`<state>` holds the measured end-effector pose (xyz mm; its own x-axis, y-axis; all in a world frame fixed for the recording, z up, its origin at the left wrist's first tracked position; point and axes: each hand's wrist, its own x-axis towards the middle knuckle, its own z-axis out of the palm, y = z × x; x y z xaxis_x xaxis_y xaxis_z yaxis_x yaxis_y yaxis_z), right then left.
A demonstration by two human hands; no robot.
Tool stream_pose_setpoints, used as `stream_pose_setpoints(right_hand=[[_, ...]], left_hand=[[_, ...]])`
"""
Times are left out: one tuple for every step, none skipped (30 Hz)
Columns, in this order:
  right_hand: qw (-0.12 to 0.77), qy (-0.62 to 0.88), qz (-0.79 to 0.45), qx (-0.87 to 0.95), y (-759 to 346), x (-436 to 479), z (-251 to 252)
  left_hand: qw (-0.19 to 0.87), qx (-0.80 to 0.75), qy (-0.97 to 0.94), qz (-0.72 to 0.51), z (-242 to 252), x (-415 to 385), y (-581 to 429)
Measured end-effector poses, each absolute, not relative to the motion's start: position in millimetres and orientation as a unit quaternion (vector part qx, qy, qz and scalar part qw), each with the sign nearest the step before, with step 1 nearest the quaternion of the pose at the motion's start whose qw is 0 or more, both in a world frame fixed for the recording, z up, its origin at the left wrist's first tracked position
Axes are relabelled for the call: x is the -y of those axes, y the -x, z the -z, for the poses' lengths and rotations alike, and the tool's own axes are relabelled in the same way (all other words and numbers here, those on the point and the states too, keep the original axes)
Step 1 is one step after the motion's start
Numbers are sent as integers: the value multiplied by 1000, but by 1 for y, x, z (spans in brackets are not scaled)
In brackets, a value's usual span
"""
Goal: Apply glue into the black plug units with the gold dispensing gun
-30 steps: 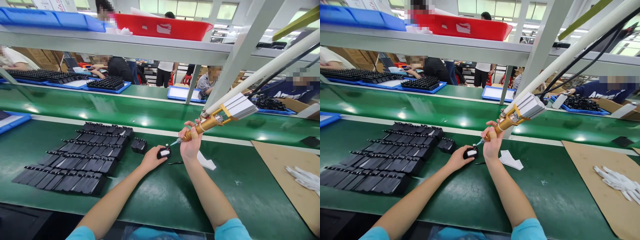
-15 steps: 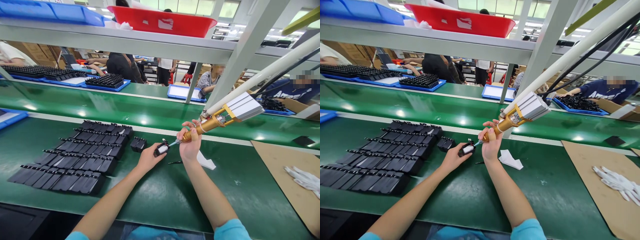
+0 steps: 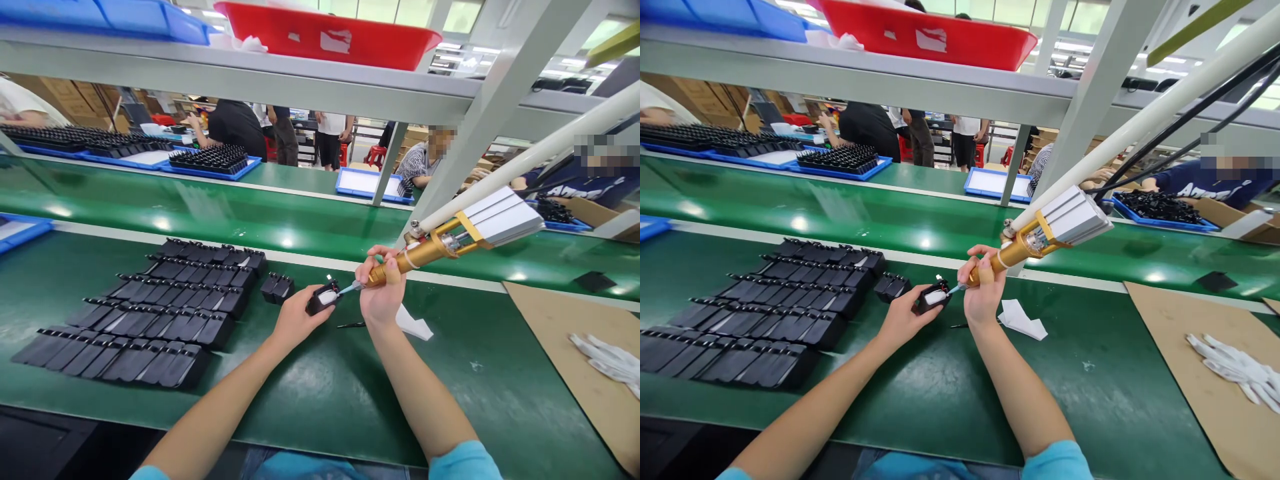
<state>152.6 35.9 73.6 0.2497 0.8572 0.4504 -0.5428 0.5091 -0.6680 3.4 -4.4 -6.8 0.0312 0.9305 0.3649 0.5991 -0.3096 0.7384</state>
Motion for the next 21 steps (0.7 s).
stream_pose_setpoints(right_hand=[[764,194,-460,409,-153,-36,-74],[761,194,-464,410,-153,-35,-74],[758,193,-468,411,-152,-35,-74],[755,193,-471,413,-152,-34,-74],[754,192,-473,414,-152,-34,-74],[754,192,-473,414,-152,-34,-75],[754,193,-473,413,-152,-33,-75],[755,193,-472,413,-152,-33,-75],[756,192,-470,413,-152,-32,-75],[757,190,-469,413,-151,-32,-75],[758,187,-469,412,-151,-31,-76],[759,183,-471,411,-150,-31,-76],[759,178,-473,409,-150,-30,-76],[759,175,-477,408,-149,-29,-76],[758,172,-479,407,-148,-28,-77],[758,172,-481,406,-148,-27,-77],[757,172,-481,406,-147,-25,-78],[756,174,-482,407,-146,-24,-78],[755,174,-483,408,-146,-22,-79],[754,173,-484,409,-145,-21,-79],[752,172,-487,410,-145,-20,-80]], left_hand=[[199,-555,-689,-422,6,4,-3],[202,-557,-686,-422,6,5,-4],[206,-559,-684,-422,6,4,-4],[210,-561,-681,-422,6,4,-4],[217,-563,-677,-421,6,4,-4],[225,-566,-673,-420,6,3,-4],[234,-568,-668,-419,8,3,-4],[244,-571,-663,-419,9,2,-4],[253,-573,-658,-419,11,1,-5],[263,-574,-652,-420,13,1,-5],[272,-574,-647,-422,14,0,-6],[282,-574,-642,-423,16,0,-7],[292,-573,-637,-424,17,-1,-8],[301,-571,-635,-424,17,0,-10],[306,-568,-636,-425,17,0,-11],[307,-563,-639,-425,17,1,-13],[306,-556,-644,-427,16,2,-15],[303,-548,-651,-429,15,3,-17],[301,-540,-657,-432,14,4,-19],[300,-532,-661,-436,13,6,-20],[299,-525,-664,-440,12,7,-22]])
